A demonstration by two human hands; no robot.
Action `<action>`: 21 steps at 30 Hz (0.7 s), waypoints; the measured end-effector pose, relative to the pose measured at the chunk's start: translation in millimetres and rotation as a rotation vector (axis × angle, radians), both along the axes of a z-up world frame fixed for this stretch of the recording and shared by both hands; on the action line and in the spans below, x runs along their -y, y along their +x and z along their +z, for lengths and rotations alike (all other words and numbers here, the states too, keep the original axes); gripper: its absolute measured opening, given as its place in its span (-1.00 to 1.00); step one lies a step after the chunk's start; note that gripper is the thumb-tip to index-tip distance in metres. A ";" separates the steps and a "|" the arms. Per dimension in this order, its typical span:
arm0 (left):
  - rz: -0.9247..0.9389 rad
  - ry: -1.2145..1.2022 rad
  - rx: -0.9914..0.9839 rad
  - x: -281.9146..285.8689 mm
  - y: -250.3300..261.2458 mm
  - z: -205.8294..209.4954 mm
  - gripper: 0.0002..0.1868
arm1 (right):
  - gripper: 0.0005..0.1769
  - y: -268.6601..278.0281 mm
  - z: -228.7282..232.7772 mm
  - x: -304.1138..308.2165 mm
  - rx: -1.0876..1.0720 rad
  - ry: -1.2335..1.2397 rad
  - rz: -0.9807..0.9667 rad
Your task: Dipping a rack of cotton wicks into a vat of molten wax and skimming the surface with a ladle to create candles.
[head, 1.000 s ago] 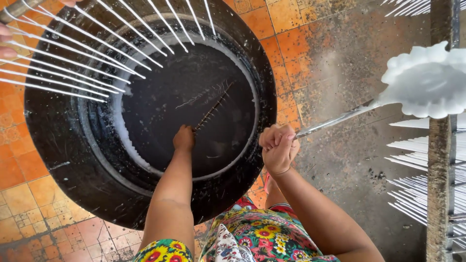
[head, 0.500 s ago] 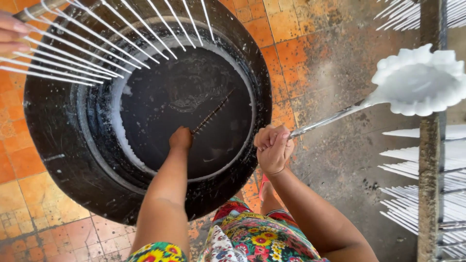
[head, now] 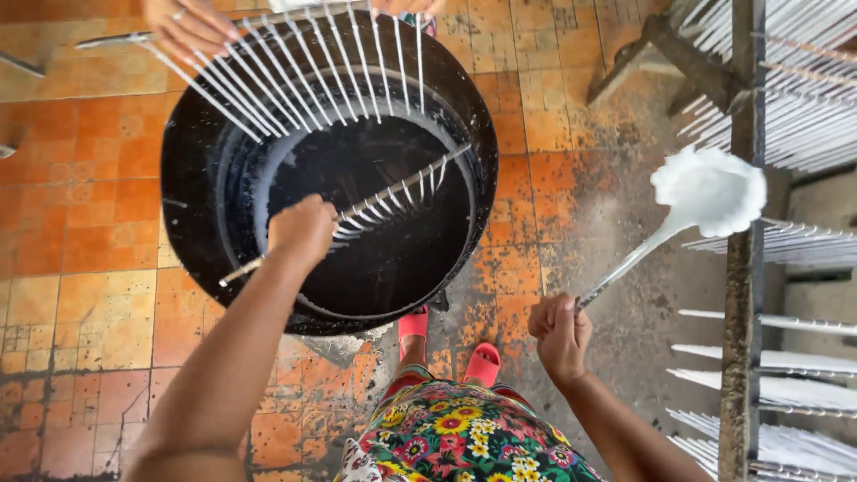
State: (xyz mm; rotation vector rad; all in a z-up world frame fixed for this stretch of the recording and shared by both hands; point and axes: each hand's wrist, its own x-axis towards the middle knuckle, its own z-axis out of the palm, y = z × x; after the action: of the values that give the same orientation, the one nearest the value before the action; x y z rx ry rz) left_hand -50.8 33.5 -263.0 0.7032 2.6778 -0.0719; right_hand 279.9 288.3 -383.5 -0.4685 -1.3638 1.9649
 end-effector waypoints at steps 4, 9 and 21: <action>0.004 0.023 -0.097 3.1 9.6 81.5 -0.81 | -0.47 31.3 26.3 -18.1 0.085 0.098 0.110; -0.055 -0.138 -0.234 0.5 25.6 172.5 -0.77 | -0.52 44.2 66.2 -34.3 0.284 0.178 0.278; -0.107 -0.118 -0.502 27.9 31.4 222.7 -0.83 | -0.62 40.4 89.1 -63.7 0.307 0.115 0.481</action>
State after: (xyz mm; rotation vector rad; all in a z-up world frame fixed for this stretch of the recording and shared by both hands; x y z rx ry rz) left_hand -19.4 5.6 -40.2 0.8865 3.0670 -0.4908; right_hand 320.4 351.9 -294.4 -0.4288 -1.9148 2.2398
